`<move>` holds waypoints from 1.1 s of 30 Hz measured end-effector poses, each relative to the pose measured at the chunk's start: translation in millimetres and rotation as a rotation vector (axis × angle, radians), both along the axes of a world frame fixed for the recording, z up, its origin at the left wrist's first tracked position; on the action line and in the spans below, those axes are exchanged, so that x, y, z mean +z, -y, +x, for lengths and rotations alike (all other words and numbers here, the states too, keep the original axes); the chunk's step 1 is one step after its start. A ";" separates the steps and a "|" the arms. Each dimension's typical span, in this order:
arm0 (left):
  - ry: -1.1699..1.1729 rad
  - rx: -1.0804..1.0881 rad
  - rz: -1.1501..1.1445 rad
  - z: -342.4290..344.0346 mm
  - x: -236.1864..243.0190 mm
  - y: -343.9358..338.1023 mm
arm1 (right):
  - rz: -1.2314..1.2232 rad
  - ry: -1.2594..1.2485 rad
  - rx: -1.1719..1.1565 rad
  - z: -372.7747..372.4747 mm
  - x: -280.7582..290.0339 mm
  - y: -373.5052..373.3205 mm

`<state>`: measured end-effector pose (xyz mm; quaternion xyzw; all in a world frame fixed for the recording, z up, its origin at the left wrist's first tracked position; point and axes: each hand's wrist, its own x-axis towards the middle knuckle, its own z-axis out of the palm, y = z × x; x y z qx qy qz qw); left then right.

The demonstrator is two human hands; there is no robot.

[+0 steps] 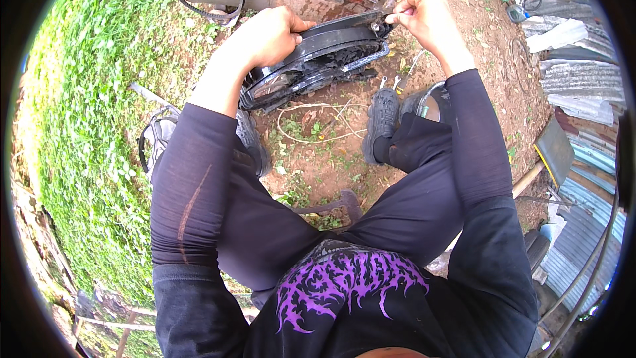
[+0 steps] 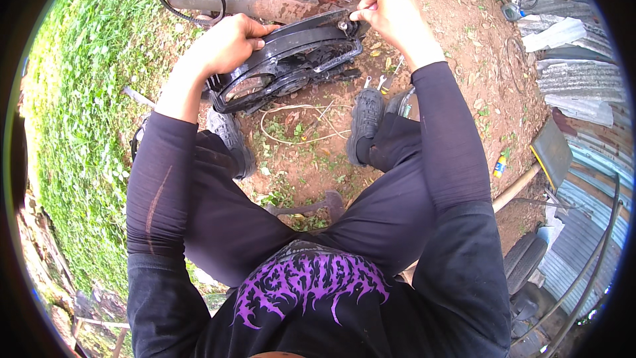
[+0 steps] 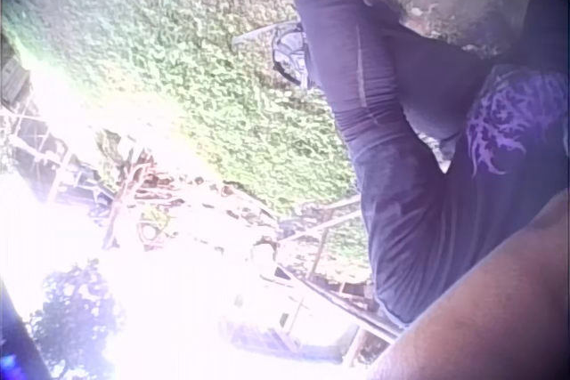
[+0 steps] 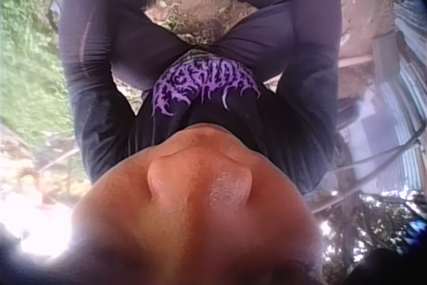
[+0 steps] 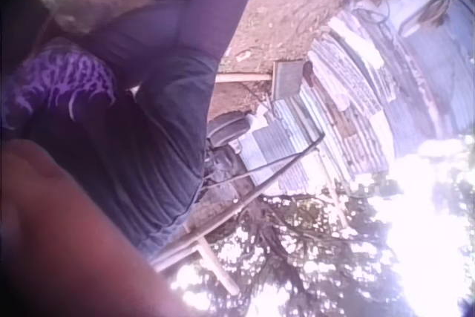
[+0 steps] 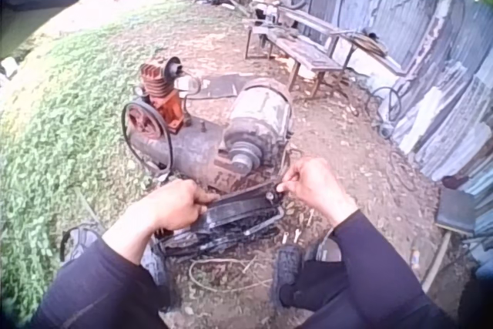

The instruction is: The person cleans a radiator fan shroud and inserts small parts into its housing by hand. They pick components from a bucket and press them into the slots along the rim of the shroud.

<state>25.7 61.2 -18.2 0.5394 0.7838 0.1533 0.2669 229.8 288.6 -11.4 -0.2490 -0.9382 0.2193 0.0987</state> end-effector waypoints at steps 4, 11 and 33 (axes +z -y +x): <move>0.038 0.015 -0.027 0.0 1.5 -1.3 | -0.034 0.039 -0.014 -0.8 -1.8 4.2; 0.013 0.030 -0.059 3.8 10.9 -1.6 | 0.057 0.035 -0.036 -2.3 -13.6 5.4; -0.022 -0.050 -0.009 0.0 4.1 -0.8 | -0.133 -0.332 -0.158 -17.5 -42.5 27.1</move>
